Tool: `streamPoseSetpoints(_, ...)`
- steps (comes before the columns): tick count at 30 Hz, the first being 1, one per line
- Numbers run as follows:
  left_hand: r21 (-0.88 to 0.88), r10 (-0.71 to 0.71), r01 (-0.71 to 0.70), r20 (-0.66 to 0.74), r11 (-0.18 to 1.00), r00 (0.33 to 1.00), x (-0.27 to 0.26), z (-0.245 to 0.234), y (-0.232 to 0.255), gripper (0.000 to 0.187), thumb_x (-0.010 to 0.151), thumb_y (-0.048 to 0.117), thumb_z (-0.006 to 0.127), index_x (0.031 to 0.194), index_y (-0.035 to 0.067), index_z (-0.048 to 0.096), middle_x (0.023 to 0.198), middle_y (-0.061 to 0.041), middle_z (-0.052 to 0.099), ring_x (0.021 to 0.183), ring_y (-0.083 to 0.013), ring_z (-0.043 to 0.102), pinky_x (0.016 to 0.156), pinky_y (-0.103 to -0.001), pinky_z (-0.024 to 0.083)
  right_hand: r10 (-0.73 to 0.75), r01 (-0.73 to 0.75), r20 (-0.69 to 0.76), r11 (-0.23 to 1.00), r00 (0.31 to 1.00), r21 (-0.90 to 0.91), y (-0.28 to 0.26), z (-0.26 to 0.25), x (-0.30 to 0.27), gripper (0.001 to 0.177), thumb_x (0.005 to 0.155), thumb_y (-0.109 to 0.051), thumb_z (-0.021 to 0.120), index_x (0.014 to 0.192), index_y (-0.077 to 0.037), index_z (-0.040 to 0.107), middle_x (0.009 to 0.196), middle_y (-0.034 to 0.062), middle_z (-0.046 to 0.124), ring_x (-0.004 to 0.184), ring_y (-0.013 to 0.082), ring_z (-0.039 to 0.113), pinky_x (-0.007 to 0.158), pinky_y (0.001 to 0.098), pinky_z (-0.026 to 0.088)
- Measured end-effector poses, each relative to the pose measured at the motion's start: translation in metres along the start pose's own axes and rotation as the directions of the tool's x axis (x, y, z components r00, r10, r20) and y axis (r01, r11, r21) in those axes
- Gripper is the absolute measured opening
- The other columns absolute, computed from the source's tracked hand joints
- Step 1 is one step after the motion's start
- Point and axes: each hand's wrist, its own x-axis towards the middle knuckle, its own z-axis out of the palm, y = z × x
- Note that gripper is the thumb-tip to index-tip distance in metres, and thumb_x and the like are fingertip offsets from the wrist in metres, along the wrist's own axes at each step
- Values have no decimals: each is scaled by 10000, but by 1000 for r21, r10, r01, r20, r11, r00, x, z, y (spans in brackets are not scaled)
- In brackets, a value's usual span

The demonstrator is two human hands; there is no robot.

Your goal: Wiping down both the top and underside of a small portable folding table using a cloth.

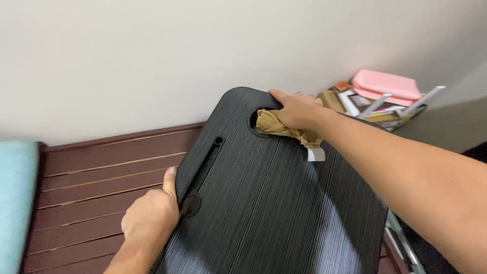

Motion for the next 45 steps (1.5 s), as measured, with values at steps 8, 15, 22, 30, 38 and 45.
streamPoseSetpoints(8, 68, 14, -6, -111, 998, 994, 18, 23, -55, 935, 1081, 634, 85, 1102, -9, 764, 1136, -273, 756, 1127, -430, 719, 1008, -536, 547, -46, 47, -31, 999, 998, 19, -54, 52, 19, 729, 946, -582, 500, 1609, -338, 319, 1483, 187, 514, 1421, 396, 435, 1175, 554, 316)
streamPoseSetpoints(15, -19, 19, -23, -158, 1000, 987, 15, 16, -46, 772, 1080, 579, 136, 1229, 42, 671, 1112, -281, 739, 1106, -442, 701, 999, -554, 529, -140, 207, -346, 964, 928, 167, -42, 105, 14, 585, 998, -410, 437, 1542, -196, 423, 1559, 222, 376, 1488, 392, 277, 1195, 613, 105)
streamPoseSetpoints(22, 48, 204, -200, -122, 979, 971, 24, -7, 14, 770, 993, 681, 346, 1426, 61, 495, 1420, -210, 563, 1300, -386, 573, 1059, -527, 481, -352, 455, -486, 884, 800, 108, -45, 109, -122, 683, 907, -624, 569, 1407, -160, 597, 1529, 238, 406, 1436, 410, 325, 1157, 627, 93)
streamPoseSetpoints(30, 99, 193, -186, -70, 978, 979, 17, -19, 40, 704, 1031, 621, 381, 1478, 83, 457, 1458, -217, 539, 1303, -413, 584, 1053, -542, 501, 131, -52, -527, 985, 840, 162, 17, 146, -199, 606, 932, -381, 538, 1465, -99, 480, 1452, 212, 480, 1342, 413, 437, 1099, 562, 346)
streamPoseSetpoints(38, 192, 215, -186, -142, 964, 966, 35, -6, 45, 709, 1050, 556, 359, 1526, 30, 355, 1392, -244, 583, 1246, -414, 618, 998, -544, 516, 584, -435, -200, 755, 787, 490, 27, 118, -182, 682, 967, -490, 503, 1596, -317, 304, 1379, 294, 449, 1156, 525, 587, 1005, 559, 463)
streamPoseSetpoints(45, 222, 178, -139, -166, 965, 970, 11, -27, 5, 717, 1077, 603, 293, 1354, -24, 506, 1226, -302, 702, 1171, -453, 681, 1007, -542, 531, 444, -287, -242, 824, 863, 489, 32, 112, -141, 652, 981, -516, 489, 1594, -383, 311, 1260, 312, 507, 1037, 533, 637, 948, 554, 512)
